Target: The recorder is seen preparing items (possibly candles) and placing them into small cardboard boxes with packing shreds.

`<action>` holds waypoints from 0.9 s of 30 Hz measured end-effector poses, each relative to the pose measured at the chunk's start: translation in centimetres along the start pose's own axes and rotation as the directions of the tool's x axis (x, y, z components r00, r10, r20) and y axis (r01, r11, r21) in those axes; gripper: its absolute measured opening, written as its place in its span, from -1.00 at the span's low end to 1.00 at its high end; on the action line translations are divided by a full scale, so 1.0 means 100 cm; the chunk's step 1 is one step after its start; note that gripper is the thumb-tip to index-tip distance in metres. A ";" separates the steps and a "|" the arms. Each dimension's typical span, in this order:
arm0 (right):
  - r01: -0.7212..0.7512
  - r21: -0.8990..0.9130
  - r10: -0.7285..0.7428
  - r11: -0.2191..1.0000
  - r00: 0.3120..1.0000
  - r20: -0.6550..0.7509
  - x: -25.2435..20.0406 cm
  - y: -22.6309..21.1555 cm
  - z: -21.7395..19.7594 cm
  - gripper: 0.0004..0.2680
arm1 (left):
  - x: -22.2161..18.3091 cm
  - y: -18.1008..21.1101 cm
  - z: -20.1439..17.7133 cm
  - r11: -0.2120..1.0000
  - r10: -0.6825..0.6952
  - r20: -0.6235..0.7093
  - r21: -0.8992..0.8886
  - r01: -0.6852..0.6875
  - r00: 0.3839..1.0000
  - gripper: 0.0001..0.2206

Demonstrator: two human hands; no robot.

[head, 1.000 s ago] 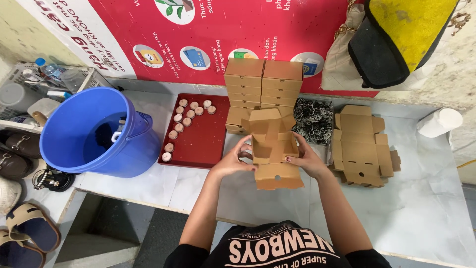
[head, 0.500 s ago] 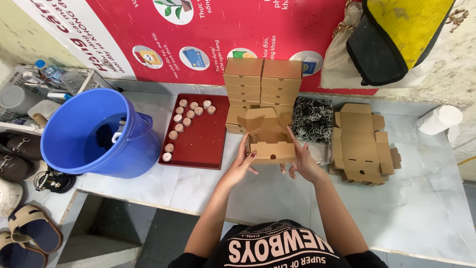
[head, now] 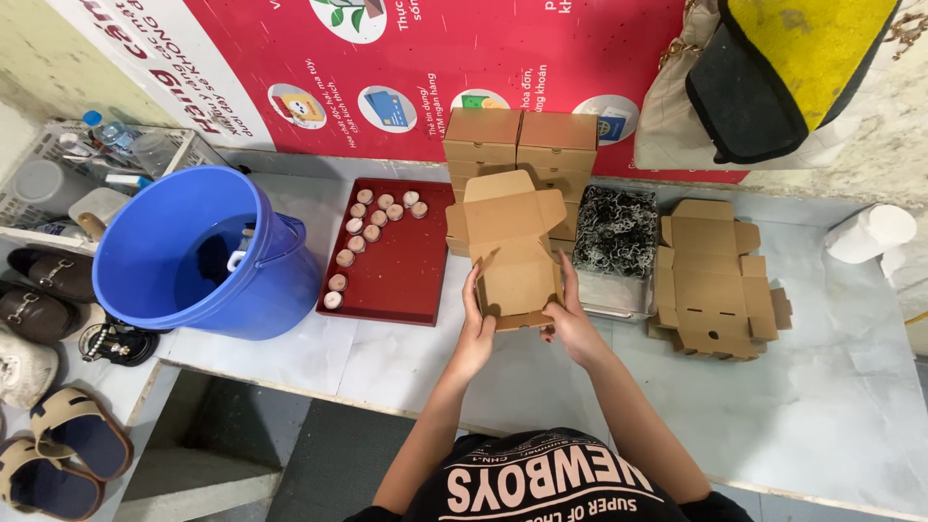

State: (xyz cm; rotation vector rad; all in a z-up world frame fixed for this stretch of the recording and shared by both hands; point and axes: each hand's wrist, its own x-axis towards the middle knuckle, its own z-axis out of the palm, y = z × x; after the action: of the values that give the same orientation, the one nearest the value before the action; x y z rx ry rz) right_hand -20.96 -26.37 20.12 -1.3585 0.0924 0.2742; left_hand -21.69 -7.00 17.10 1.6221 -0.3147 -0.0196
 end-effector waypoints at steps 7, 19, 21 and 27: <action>0.379 -0.238 -0.343 0.894 0.922 0.180 0.028 0.061 -0.029 -0.52 | 0.002 -0.051 0.003 0.986 -0.076 -0.116 -0.159 0.056 0.990 -0.62; 0.470 -0.017 -0.469 0.882 0.875 -0.118 0.055 0.096 -0.014 -0.82 | 0.008 -0.046 0.010 0.924 -0.184 -0.311 -0.378 0.056 0.932 -0.60; 0.413 -0.063 -0.418 0.909 0.899 -0.130 0.078 0.141 -0.028 -0.79 | 0.011 -0.084 0.007 0.933 -0.209 -0.350 -0.352 0.079 0.913 -0.65; 0.245 0.121 -0.214 0.962 0.951 -0.224 0.068 0.100 0.007 -0.75 | 0.008 -0.103 0.001 0.953 -0.183 -0.416 -0.299 0.056 0.891 -0.70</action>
State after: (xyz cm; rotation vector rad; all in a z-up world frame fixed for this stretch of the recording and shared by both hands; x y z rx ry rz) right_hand -16.93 -22.92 9.20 -1.2341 0.1258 -0.0728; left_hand -18.94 -6.83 7.16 1.3148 0.1379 0.1995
